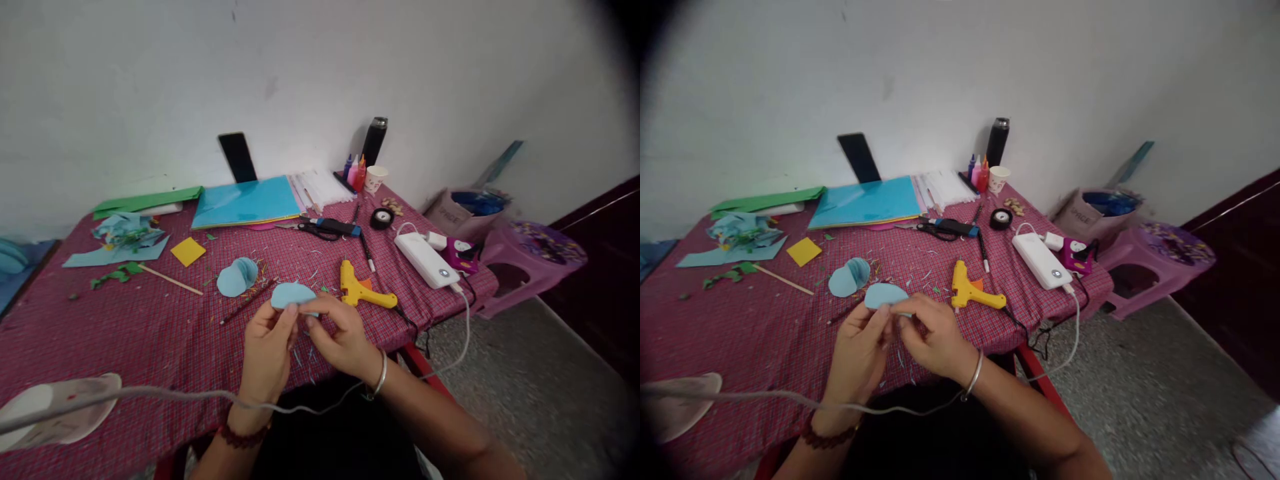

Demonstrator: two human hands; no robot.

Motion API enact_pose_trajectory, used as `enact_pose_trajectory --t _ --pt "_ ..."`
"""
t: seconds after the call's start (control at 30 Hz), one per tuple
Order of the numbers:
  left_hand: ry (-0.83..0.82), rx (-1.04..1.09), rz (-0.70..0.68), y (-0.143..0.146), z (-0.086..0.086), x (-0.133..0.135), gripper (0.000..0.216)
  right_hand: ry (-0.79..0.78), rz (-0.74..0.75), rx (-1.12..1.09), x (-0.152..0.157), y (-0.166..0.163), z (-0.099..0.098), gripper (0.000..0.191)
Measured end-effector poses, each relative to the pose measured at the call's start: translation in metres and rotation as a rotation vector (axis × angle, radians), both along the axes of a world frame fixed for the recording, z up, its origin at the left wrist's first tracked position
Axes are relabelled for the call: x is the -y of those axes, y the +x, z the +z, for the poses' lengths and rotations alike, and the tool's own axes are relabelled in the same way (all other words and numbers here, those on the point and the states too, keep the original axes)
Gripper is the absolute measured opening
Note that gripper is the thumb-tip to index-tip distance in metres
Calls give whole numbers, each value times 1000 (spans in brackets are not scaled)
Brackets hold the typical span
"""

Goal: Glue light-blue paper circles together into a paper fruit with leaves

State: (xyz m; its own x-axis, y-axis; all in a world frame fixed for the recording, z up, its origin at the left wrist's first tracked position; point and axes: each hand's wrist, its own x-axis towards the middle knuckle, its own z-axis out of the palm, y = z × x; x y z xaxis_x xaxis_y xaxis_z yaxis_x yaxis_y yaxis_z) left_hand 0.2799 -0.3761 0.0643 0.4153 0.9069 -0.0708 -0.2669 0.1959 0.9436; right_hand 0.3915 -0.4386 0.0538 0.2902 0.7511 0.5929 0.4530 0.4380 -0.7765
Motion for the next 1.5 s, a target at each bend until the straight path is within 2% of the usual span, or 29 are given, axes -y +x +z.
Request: enact_pose_trajectory --t 0.07,0.13,0.2,0.33,0.4,0.5,0.57,0.7,0.8,0.93,1.03,1.17,1.3,1.4,1.5 --pt "107 -66 2 -8 -4 -2 19 11 6 -62 4 1 -1 46" --pt "223 -144 -1 -17 -6 -6 12 -9 61 -176 7 3 1 54" --pt "334 -216 -16 -26 -6 -9 6 -64 142 -243 9 7 5 45" --pt "487 -296 -80 -34 -4 -12 6 -199 217 -142 11 12 11 8" --pt "516 -320 -78 -34 -4 -12 10 -287 205 -136 11 11 10 10" --pt "515 -370 -38 -32 -3 -11 24 -378 188 -201 11 6 6 13" --pt "499 -415 -37 -31 -2 -11 28 -404 230 -252 10 4 4 12" --pt "442 -481 -129 -29 0 -14 37 -454 334 -337 9 4 0 16" --pt "396 -491 -181 -30 -3 -15 40 -504 309 -307 6 6 -2 23" --pt "363 -461 -195 -34 -9 -10 33 -539 260 -234 3 5 -4 34" --pt "363 -420 -185 -38 -9 -7 30 -528 257 -193 2 1 -1 34" --pt "370 -359 -183 -44 -7 -9 24 -414 248 -231 3 -5 4 26" --pt "315 -275 -182 -48 -8 -8 11 -373 210 -348 1 -12 5 22" --pt "263 -233 -192 -43 -12 -5 14 -334 179 -494 -2 -16 5 12" --pt "240 -217 -193 -34 -16 -6 14 -340 194 -575 -5 -17 8 18"
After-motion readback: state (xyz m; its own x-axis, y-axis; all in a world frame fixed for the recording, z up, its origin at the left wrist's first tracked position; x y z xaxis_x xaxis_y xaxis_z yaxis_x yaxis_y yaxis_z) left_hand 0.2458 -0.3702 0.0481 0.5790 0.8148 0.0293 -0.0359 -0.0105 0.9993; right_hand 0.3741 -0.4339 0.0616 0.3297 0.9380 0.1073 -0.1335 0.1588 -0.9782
